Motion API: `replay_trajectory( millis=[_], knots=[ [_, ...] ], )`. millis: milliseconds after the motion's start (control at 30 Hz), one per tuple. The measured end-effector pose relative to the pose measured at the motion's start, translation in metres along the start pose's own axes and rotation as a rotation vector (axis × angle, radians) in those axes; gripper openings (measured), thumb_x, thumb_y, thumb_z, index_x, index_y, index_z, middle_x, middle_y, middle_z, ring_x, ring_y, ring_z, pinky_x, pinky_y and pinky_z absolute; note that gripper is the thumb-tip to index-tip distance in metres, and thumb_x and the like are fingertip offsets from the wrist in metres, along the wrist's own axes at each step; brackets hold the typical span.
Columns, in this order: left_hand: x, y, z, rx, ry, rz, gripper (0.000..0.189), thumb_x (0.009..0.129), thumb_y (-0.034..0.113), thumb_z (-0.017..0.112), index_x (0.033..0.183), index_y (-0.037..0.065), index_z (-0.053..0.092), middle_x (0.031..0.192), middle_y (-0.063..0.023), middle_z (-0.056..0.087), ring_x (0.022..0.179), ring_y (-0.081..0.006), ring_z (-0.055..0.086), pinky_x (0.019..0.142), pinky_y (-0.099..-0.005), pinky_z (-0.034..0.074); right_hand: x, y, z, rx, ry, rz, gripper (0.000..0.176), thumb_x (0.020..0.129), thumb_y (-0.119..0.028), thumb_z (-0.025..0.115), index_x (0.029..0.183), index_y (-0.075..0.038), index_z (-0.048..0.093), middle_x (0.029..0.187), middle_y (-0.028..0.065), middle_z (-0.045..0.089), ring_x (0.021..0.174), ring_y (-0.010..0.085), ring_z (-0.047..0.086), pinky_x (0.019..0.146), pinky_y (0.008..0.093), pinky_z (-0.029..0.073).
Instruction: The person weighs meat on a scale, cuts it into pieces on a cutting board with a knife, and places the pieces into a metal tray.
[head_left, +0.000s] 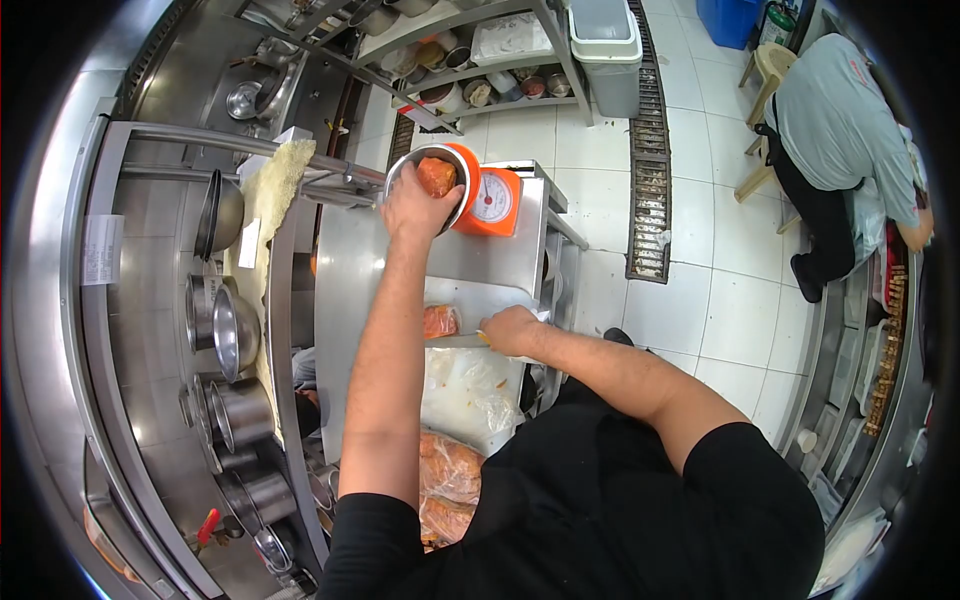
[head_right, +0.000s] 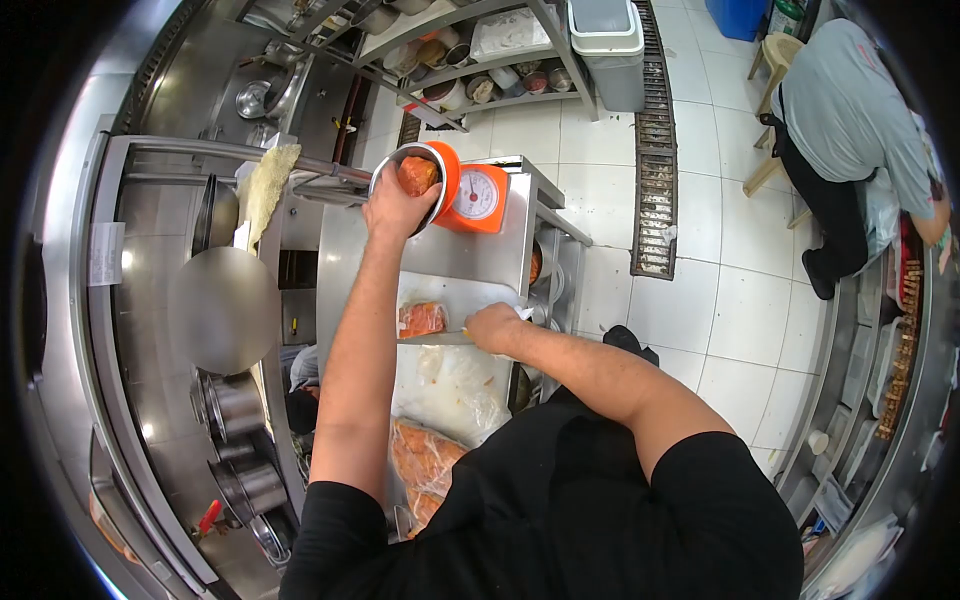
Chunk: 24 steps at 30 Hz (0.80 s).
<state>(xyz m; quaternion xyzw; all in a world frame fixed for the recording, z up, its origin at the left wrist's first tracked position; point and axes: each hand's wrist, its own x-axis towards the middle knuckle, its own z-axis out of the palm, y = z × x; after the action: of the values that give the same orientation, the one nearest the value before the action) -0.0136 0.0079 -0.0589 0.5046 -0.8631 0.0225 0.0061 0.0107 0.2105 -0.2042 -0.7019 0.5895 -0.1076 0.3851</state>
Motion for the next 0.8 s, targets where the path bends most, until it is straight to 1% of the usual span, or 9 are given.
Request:
replay_trajectory(
  millis=[100,200,300,333,400,500,600,700,800],
  knots=[
    [0.000,0.004,-0.001,0.015,-0.003,-0.014,0.103,0.074,0.057,0.084,0.152,0.006,0.042,0.136,-0.0178,0.066,0.128,-0.0323,0.062,0.109,-0.0492,0.044,-0.001,0.000,0.000,0.002,-0.003,0.000,0.029,0.091,-0.016,0.061,0.114,-0.004,0.075,0.114,0.0180,0.076,0.107,0.0353,0.074,0.090,0.0467,0.058],
    [0.003,0.002,0.001,-0.030,-0.030,-0.055,0.095,0.073,0.050,0.086,0.149,0.007,0.048,0.133,-0.0166,0.068,0.126,-0.0315,0.064,0.109,-0.0479,0.043,-0.002,-0.001,-0.001,0.004,0.001,0.001,0.029,0.091,-0.016,0.062,0.115,-0.004,0.075,0.114,0.0179,0.076,0.107,0.0355,0.074,0.090,0.0466,0.058],
    [-0.002,-0.003,-0.008,-0.243,0.059,-0.054,0.086,0.072,0.043,0.087,0.143,0.006,0.055,0.129,-0.0164,0.070,0.121,-0.0323,0.067,0.108,-0.0467,0.047,-0.001,0.000,-0.003,-0.001,-0.008,0.008,0.031,0.092,-0.019,0.063,0.118,-0.004,0.072,0.114,0.0183,0.076,0.107,0.0361,0.074,0.090,0.0470,0.058],
    [-0.007,-0.006,-0.015,-0.309,0.144,-0.037,0.084,0.072,0.041,0.087,0.141,0.005,0.057,0.128,-0.0167,0.071,0.120,-0.0328,0.067,0.106,-0.0463,0.048,0.000,0.001,-0.002,0.004,-0.002,0.005,0.032,0.093,-0.020,0.064,0.119,-0.004,0.071,0.113,0.0186,0.076,0.107,0.0365,0.073,0.090,0.0473,0.057],
    [-0.029,-0.016,-0.033,-0.424,0.320,-0.031,0.079,0.072,0.038,0.088,0.137,0.004,0.060,0.126,-0.0174,0.072,0.116,-0.0339,0.069,0.103,-0.0454,0.052,-0.001,0.001,0.001,0.010,-0.010,-0.010,0.034,0.093,-0.024,0.066,0.120,-0.004,0.069,0.113,0.0190,0.076,0.106,0.0370,0.073,0.091,0.0480,0.057],
    [-0.108,-0.038,-0.077,-0.555,0.370,0.019,0.076,0.073,0.034,0.088,0.136,0.001,0.061,0.127,-0.0195,0.071,0.113,-0.0356,0.070,0.098,-0.0439,0.055,0.000,0.000,-0.005,0.015,-0.019,-0.020,0.036,0.093,-0.028,0.069,0.121,-0.004,0.067,0.111,0.0195,0.076,0.106,0.0376,0.073,0.092,0.0487,0.056],
    [-0.197,-0.088,-0.050,-0.542,0.304,-0.062,0.074,0.073,0.033,0.088,0.134,0.000,0.062,0.126,-0.0204,0.071,0.112,-0.0359,0.071,0.098,-0.0436,0.056,0.003,-0.001,-0.002,0.004,-0.013,-0.009,0.035,0.094,-0.029,0.069,0.119,-0.004,0.067,0.109,0.0196,0.076,0.105,0.0381,0.072,0.092,0.0489,0.056],
    [-0.283,-0.130,0.024,-0.493,0.102,-0.314,0.077,0.073,0.033,0.089,0.136,-0.001,0.060,0.127,-0.0214,0.070,0.113,-0.0372,0.070,0.100,-0.0455,0.055,0.002,-0.005,-0.004,-0.055,-0.030,-0.018,0.035,0.096,-0.030,0.068,0.119,-0.004,0.065,0.106,0.0200,0.075,0.102,0.0387,0.073,0.089,0.0500,0.056],
    [-0.338,-0.147,0.080,-0.409,-0.172,-0.534,0.087,0.074,0.034,0.090,0.145,0.001,0.053,0.133,-0.0214,0.067,0.121,-0.0380,0.066,0.106,-0.0471,0.051,-0.001,-0.017,-0.003,-0.134,-0.068,-0.052,0.035,0.098,-0.029,0.066,0.118,-0.002,0.062,0.101,0.0214,0.075,0.098,0.0394,0.073,0.084,0.0518,0.056]
  ],
)
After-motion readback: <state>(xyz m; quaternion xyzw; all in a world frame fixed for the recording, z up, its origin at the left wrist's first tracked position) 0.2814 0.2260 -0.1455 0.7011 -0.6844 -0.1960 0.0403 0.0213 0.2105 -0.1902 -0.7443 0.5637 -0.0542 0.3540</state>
